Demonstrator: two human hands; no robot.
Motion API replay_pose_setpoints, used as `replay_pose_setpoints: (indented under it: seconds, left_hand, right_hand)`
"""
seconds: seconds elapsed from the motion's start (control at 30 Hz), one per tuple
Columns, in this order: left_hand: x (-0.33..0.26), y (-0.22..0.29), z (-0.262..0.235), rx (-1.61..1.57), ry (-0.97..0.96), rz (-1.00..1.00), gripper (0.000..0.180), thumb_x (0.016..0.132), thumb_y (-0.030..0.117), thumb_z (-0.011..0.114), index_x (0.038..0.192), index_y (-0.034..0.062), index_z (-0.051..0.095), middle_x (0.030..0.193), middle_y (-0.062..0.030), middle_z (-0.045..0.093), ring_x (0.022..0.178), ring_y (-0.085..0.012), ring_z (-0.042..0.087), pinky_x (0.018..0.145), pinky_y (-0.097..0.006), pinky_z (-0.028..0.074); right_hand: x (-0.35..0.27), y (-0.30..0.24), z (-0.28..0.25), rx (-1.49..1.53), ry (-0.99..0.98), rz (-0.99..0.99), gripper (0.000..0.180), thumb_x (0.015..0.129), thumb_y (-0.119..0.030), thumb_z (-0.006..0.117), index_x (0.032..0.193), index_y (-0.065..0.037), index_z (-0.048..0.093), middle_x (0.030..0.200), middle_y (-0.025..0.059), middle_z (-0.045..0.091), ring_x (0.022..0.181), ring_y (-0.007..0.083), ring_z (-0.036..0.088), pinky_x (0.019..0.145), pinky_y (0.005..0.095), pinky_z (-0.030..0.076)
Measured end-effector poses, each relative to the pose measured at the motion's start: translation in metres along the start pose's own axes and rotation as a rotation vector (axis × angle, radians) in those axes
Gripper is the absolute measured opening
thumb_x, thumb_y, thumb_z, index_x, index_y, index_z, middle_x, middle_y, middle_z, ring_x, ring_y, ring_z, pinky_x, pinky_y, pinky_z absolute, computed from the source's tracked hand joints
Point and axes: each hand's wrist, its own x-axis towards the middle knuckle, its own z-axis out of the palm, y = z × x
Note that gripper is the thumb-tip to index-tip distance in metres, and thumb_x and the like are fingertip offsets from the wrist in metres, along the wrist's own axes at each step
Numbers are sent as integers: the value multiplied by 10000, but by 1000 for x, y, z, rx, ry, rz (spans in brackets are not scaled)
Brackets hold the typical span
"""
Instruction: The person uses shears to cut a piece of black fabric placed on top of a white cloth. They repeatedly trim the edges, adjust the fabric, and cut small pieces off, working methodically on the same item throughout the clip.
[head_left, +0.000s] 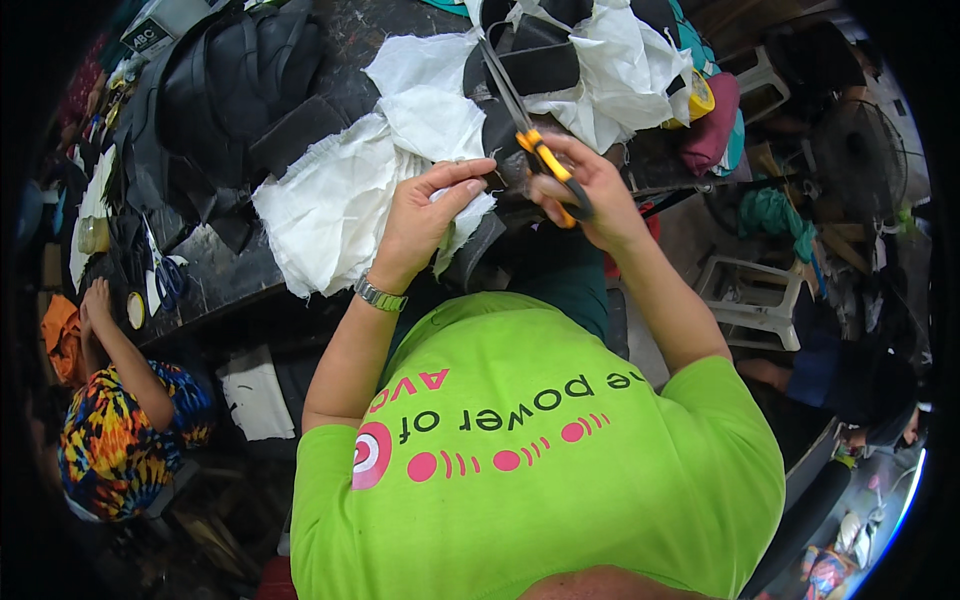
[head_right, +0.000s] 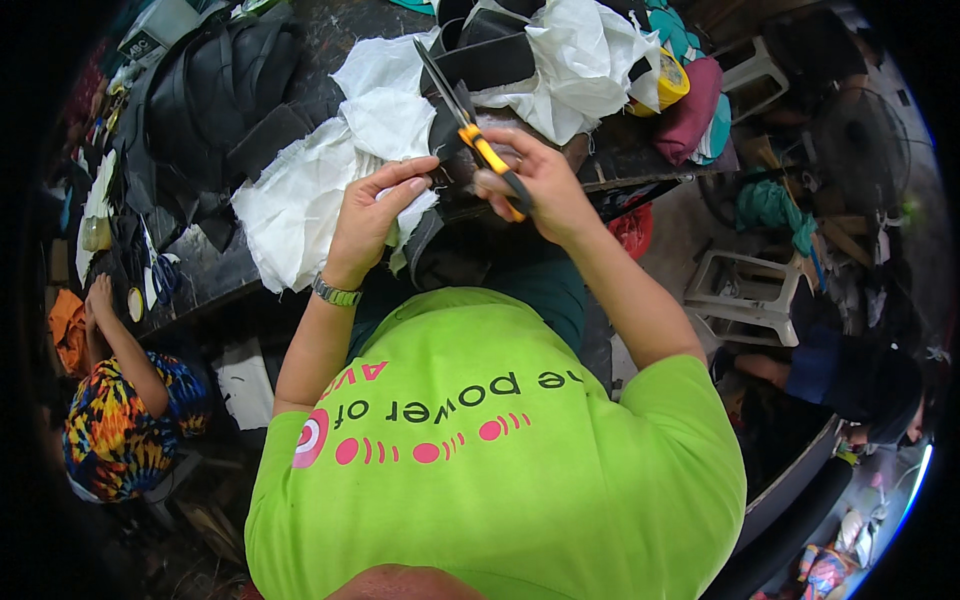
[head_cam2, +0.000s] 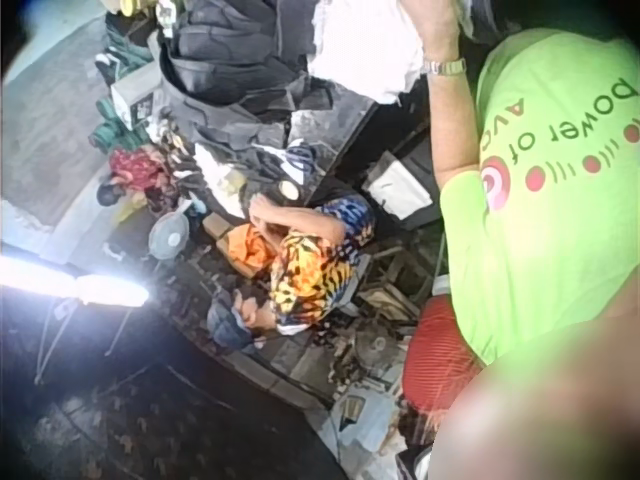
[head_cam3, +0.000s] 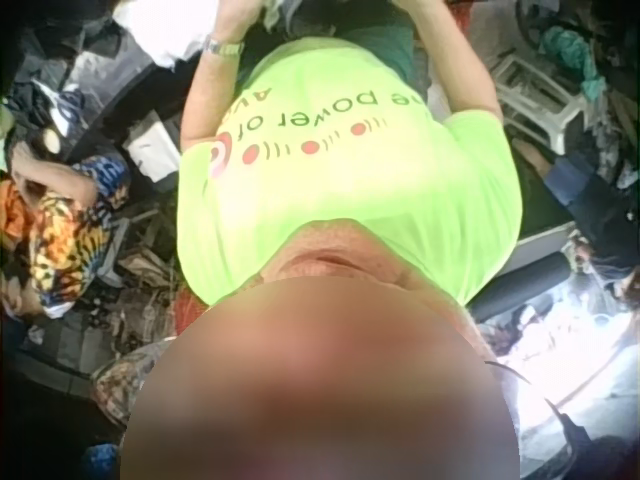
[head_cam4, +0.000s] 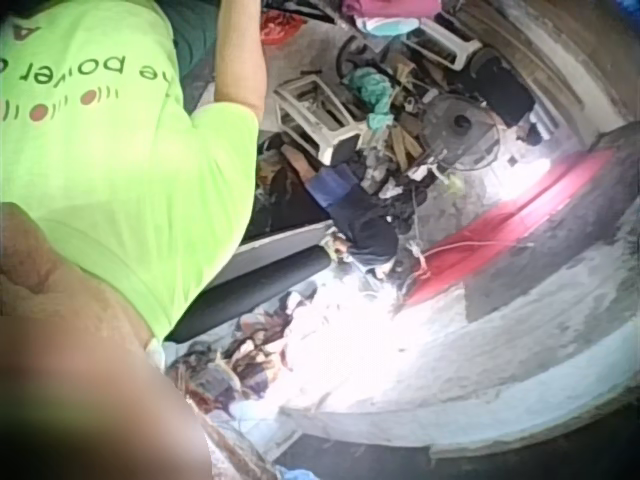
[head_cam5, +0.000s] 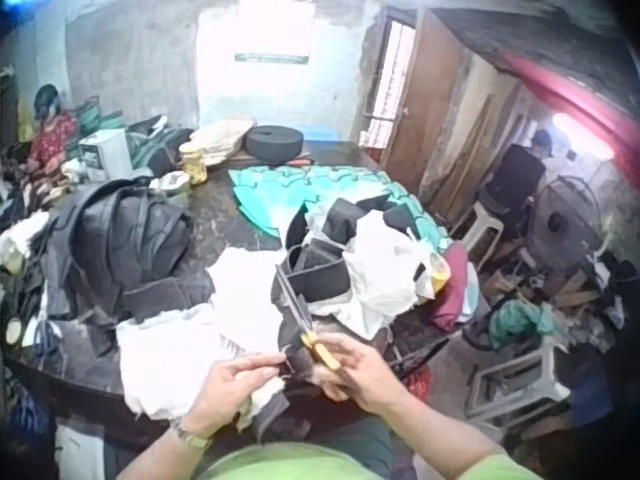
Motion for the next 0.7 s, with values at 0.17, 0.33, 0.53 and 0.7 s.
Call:
replay_pose_setpoints:
  seconds: [0.17,0.33,0.53,0.7]
  left_hand:
    - [-1,9,-5,-24,-39,2,424,879,5,615,1302,14,581,1257,-54,607,1074,-97,574,945,-235,444]
    - [2,11,-7,-32,-78,3,543,844,-29,593,1378,20,505,1354,-59,535,1126,-114,553,953,-238,442]
    - [0,13,-7,-68,-99,-20,551,832,-22,599,1374,11,505,1369,-77,528,1156,-138,550,978,-256,440]
    - [0,15,-10,-88,-100,-39,565,822,-28,597,1377,17,503,1383,-80,521,1157,-141,556,999,-272,438]
  right_hand:
    - [-46,-10,-30,-39,-242,230,557,771,-42,756,1288,-21,551,820,46,619,631,70,563,521,192,413]
    - [-60,0,-33,-73,-216,369,532,766,-31,753,1264,-29,566,835,1,597,615,40,517,529,184,393]
    - [-55,5,-35,-97,-211,355,576,748,-90,781,1272,-22,553,784,17,602,599,46,519,513,182,378]
    - [-49,9,-31,-68,-228,330,535,773,-29,742,1276,-12,561,782,31,619,553,43,497,473,185,358]
